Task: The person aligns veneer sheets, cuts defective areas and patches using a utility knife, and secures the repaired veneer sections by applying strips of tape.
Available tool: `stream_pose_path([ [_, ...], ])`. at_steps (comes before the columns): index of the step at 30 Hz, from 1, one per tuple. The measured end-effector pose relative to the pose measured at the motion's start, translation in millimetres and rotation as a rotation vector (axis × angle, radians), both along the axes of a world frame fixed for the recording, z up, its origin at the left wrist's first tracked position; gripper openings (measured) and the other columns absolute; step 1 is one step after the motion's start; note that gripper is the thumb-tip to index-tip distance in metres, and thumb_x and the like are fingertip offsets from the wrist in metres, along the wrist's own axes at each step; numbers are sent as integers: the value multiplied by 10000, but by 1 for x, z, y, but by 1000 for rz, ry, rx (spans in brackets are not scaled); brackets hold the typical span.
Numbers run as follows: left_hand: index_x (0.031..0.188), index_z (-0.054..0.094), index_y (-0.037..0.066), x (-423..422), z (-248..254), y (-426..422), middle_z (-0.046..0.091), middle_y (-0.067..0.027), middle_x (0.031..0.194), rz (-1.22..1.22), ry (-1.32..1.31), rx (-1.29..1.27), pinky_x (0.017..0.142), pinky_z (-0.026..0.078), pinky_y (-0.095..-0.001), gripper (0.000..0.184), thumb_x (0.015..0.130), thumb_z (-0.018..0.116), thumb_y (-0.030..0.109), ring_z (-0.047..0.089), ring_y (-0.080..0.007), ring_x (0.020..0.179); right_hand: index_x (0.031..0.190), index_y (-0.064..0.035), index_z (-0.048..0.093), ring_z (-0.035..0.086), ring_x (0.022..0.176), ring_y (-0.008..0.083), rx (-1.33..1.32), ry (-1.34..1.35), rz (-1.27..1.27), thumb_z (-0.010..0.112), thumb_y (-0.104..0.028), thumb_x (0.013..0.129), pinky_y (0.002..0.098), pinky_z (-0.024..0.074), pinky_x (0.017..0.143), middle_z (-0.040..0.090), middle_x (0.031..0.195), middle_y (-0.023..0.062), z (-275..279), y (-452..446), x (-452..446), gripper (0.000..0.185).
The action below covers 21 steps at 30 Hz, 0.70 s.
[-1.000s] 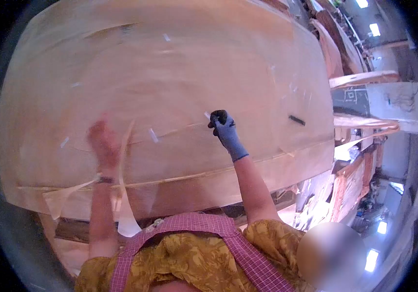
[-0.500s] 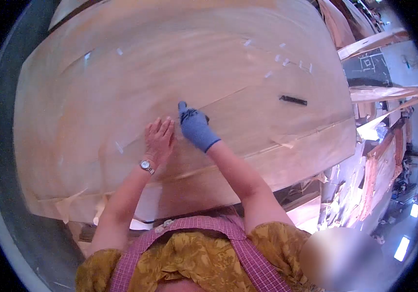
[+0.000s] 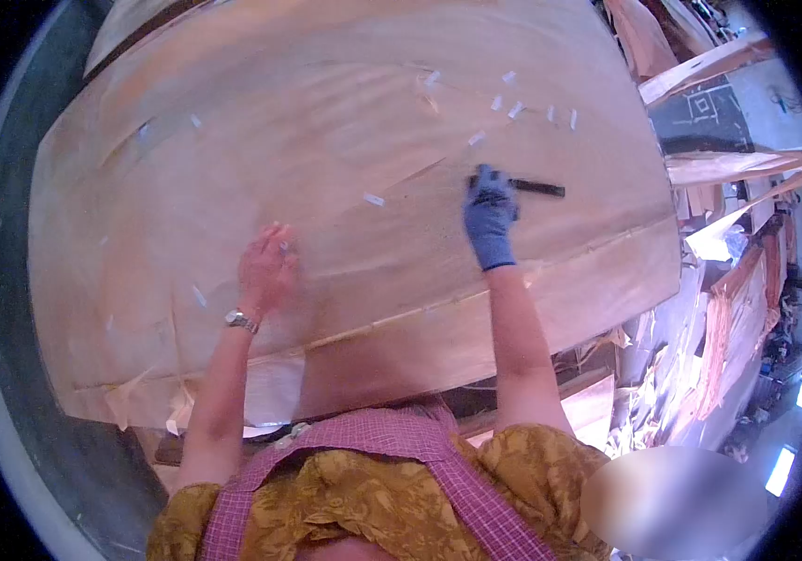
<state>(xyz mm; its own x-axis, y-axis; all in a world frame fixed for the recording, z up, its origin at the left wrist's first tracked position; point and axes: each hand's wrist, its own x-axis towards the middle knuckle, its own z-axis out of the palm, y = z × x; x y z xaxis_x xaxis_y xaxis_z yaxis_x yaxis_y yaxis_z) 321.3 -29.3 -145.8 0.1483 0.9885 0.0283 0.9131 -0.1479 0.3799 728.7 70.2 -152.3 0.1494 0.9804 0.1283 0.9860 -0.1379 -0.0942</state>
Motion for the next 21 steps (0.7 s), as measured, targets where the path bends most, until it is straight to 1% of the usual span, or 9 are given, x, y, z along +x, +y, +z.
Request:
stream_pose_path([
  [3,1448,430,95,-13,22,-30,449,-152,1468,109,-72,38,1120,303,-499,617,876,625,220,397,-350,1362,1169,-103,591,609,1056,294,235,-385,-13,628,-251,867,466,464,920,645,1099,135,-13,0,66,338],
  [5,1501,351,95,-40,43,-101,405,-169,1493,300,15,114,1131,267,-523,692,876,621,223,357,-360,1391,1071,-117,641,617,1003,294,307,-167,352,634,-217,847,455,450,909,660,1044,111,-31,-4,84,245],
  [7,1523,300,100,-66,52,-185,362,-179,1516,511,166,113,1143,240,-527,773,861,656,278,319,-359,1414,888,-144,683,630,885,288,178,-105,400,642,-199,855,430,478,811,678,901,77,-7,-13,58,76],
  [8,1535,274,103,-71,56,-223,340,-184,1527,621,250,119,1149,226,-529,816,853,674,305,300,-359,1426,909,-136,701,634,867,296,59,-75,374,647,-219,872,414,493,766,689,911,83,-10,-2,61,105],
  [10,1553,202,105,-81,66,-274,292,-220,1545,959,269,33,1157,198,-536,947,812,725,379,251,-379,1445,1058,-129,715,627,992,306,41,38,311,608,-341,923,440,479,873,702,1041,114,-15,-8,100,273],
  [13,1570,-11,94,-106,27,-328,137,-316,1573,1424,69,-106,1172,150,-556,1305,686,815,583,159,-456,1458,1161,-134,674,627,1012,320,137,-216,178,594,-642,865,446,482,874,683,1118,115,-29,-1,172,593],
  [14,1568,-41,95,-109,18,-343,125,-318,1574,1504,11,-149,1177,148,-554,1347,665,824,598,150,-455,1461,1143,-145,672,624,1012,330,87,-202,190,590,-612,878,453,476,873,677,1119,117,-27,5,169,543],
  [18,1554,-94,60,-137,-39,-355,109,-345,1565,1507,-190,-162,1186,194,-514,1438,617,849,605,174,-464,1452,1107,-169,656,619,994,351,-74,-283,89,580,-554,905,476,466,855,661,1084,115,-2,4,138,442],
  [21,1537,-106,8,-135,-33,-347,180,-363,1539,1533,-408,-172,1154,298,-475,1441,624,842,596,300,-472,1402,1044,-175,652,629,952,343,-27,-382,93,577,-537,914,492,473,797,664,996,96,-1,5,137,392],
])
